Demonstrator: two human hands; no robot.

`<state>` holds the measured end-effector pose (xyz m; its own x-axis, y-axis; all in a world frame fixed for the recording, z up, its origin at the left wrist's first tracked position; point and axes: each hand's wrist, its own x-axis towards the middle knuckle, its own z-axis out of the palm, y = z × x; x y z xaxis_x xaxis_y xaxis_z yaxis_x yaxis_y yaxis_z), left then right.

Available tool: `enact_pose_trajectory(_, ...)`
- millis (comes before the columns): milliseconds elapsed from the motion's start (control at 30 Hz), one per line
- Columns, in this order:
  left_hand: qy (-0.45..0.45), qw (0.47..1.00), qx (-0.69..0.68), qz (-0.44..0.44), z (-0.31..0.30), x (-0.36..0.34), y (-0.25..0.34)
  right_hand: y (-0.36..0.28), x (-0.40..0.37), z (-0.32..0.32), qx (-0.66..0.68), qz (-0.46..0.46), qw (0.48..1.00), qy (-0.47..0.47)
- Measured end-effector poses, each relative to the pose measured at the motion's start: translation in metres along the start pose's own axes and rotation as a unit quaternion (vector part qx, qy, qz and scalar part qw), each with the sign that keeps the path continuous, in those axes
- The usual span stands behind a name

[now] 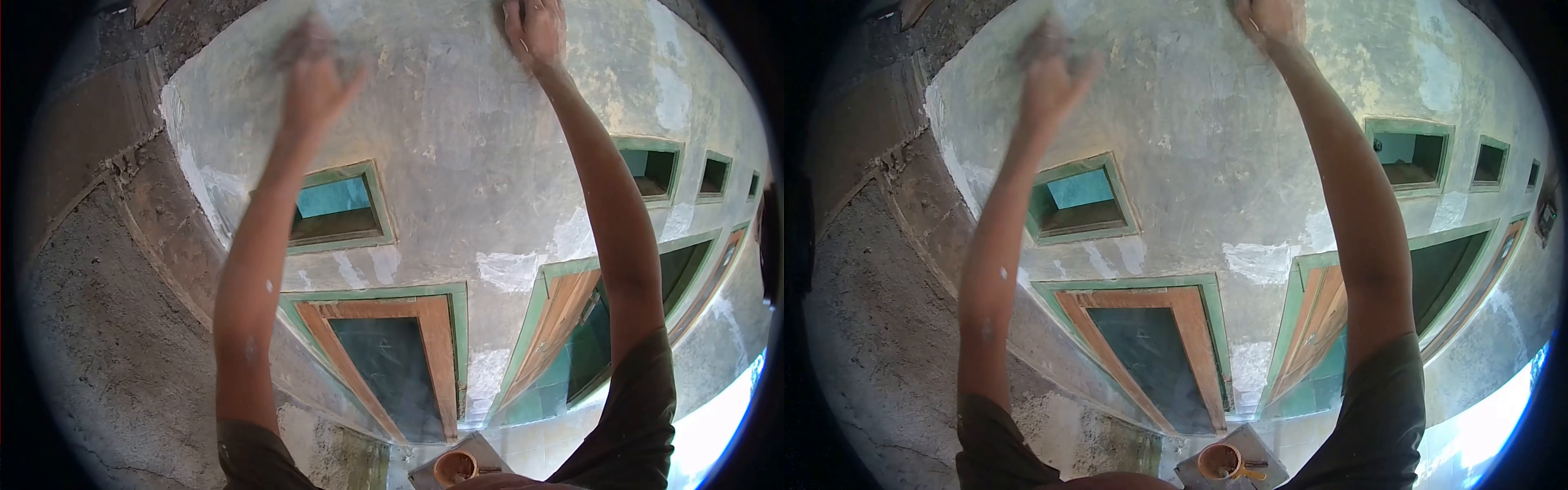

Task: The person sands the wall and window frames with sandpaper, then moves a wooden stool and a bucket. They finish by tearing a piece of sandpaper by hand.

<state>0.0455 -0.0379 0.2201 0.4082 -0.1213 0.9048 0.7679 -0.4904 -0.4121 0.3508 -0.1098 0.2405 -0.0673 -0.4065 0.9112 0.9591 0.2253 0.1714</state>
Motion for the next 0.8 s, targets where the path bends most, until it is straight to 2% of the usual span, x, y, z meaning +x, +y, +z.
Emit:
enact_pose_trajectory(33,0.017,0.998,-0.031,0.061,0.005,-0.014,0.021,-0.001,0.001,-0.001,0.002,0.004,1.000,0.000)
enact_pose_trajectory(67,0.013,0.997,-0.029,0.064,0.007,-0.020,0.038,-0.001,0.001,-0.001,0.004,0.010,1.000,-0.007)
enact_pose_trajectory(100,-0.005,0.994,-0.021,0.105,0.008,-0.026,0.052,-0.001,0.000,0.000,0.006,0.014,1.000,-0.013)
enact_pose_trajectory(133,-0.020,0.989,-0.012,0.144,0.009,-0.030,0.057,0.002,-0.002,0.002,0.009,0.015,1.000,-0.013)
enact_pose_trajectory(167,-0.054,0.989,-0.014,0.136,0.010,-0.028,0.042,0.006,-0.003,0.005,0.000,0.001,1.000,0.005)
enact_pose_trajectory(233,0.023,0.995,-0.041,0.084,-0.009,-0.016,0.001,0.006,-0.001,0.002,-0.010,0.006,1.000,0.006)
enact_pose_trajectory(300,-0.065,0.985,-0.037,-0.154,-0.026,-0.011,-0.044,0.008,0.000,0.005,-0.025,0.007,1.000,0.002)
enact_pose_trajectory(333,-0.061,0.985,-0.038,-0.155,-0.010,-0.007,-0.047,0.010,-0.001,0.008,-0.037,0.011,0.999,-0.004)
enact_pose_trajectory(400,0.120,0.972,0.142,-0.145,0.022,-0.006,-0.042,0.010,-0.001,0.013,-0.038,0.015,0.999,-0.012)
enact_pose_trajectory(433,-0.009,0.974,-0.080,-0.213,-0.009,0.007,0.006,0.008,-0.002,0.011,-0.040,0.022,0.999,-0.011)
enact_pose_trajectory(500,0.046,0.994,-0.054,-0.079,0.028,0.017,0.051,0.008,0.001,0.010,-0.040,0.029,0.999,-0.006)
enact_pose_trajectory(567,0.153,0.986,-0.065,0.019,0.053,0.023,0.112,0.010,-0.001,0.008,-0.020,0.033,0.999,-0.010)
enact_pose_trajectory(633,0.133,0.987,-0.076,0.049,0.057,0.023,0.117,0.012,-0.001,0.009,-0.009,0.042,0.999,-0.001)
enact_pose_trajectory(667,0.112,0.987,-0.090,0.077,0.059,0.022,0.117,0.013,-0.002,0.010,0.001,0.050,0.999,0.004)
enact_pose_trajectory(700,0.060,0.992,-0.113,0.018,0.042,0.020,0.106,0.014,-0.003,0.010,0.001,0.051,0.999,0.005)
enact_pose_trajectory(733,0.104,0.992,-0.034,0.056,0.035,0.015,0.077,0.014,-0.002,0.011,-0.002,0.048,0.999,0.007)
enact_pose_trajectory(767,0.084,0.995,-0.042,0.014,0.034,0.014,0.043,0.016,-0.002,0.013,0.006,0.047,0.999,0.006)
enact_pose_trajectory(800,0.171,0.985,-0.030,0.014,0.023,0.013,0.011,0.017,-0.003,0.013,0.013,0.047,0.999,0.005)
